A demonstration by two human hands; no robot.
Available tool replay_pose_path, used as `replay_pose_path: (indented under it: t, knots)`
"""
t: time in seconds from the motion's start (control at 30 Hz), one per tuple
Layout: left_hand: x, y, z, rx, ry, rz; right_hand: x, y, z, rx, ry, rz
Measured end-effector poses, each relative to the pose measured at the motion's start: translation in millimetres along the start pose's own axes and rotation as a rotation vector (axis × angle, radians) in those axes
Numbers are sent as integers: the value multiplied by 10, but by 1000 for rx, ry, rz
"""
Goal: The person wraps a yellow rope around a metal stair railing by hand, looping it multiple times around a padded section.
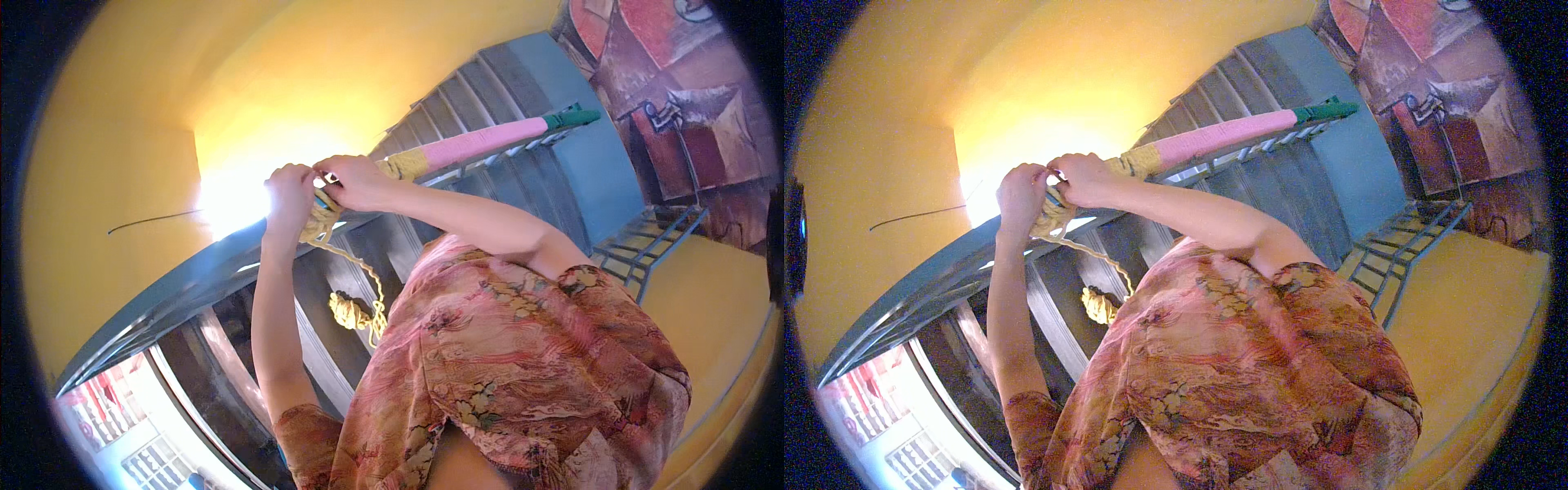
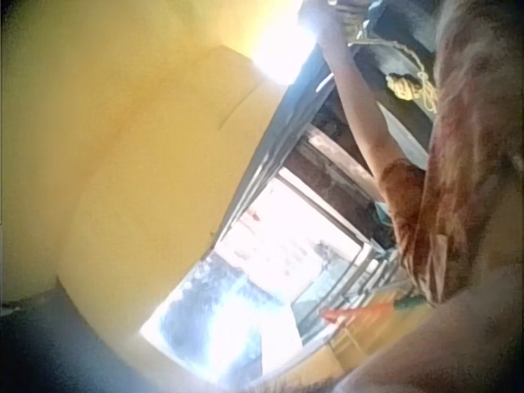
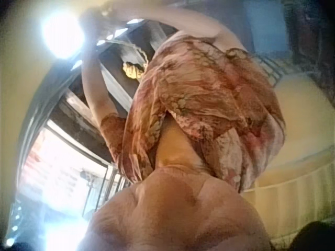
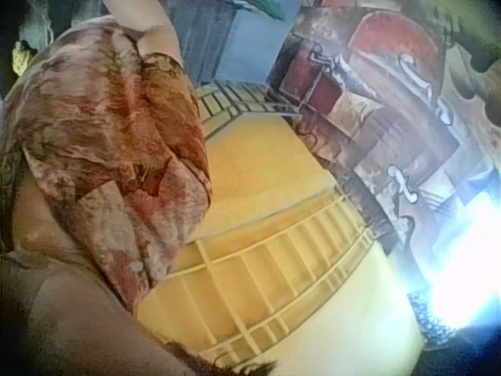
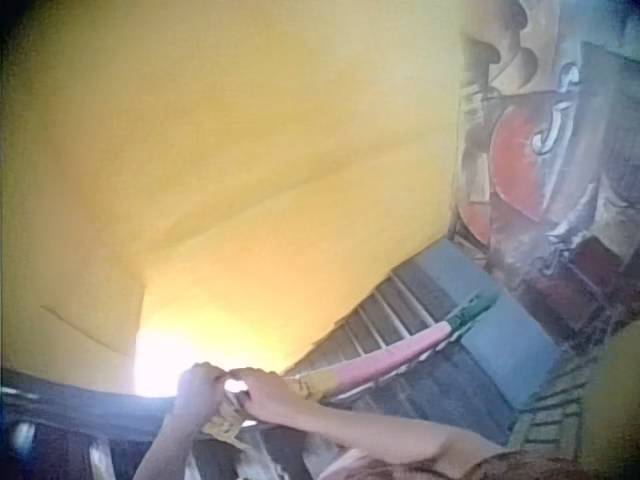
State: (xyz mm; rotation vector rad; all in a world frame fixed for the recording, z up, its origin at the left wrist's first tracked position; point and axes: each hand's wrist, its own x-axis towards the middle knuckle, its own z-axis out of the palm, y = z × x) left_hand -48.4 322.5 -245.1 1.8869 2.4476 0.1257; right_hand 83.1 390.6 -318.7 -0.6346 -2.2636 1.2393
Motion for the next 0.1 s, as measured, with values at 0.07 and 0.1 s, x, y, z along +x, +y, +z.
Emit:
replay_pose_path:
  t: [0.07,0.1]
  knots:
    - [74,38,45,81,-49,-49,94,-25,5,65,-84,166]
    - [121,44,67,168,-101,-105,141,-43,-12,138,-173,328]
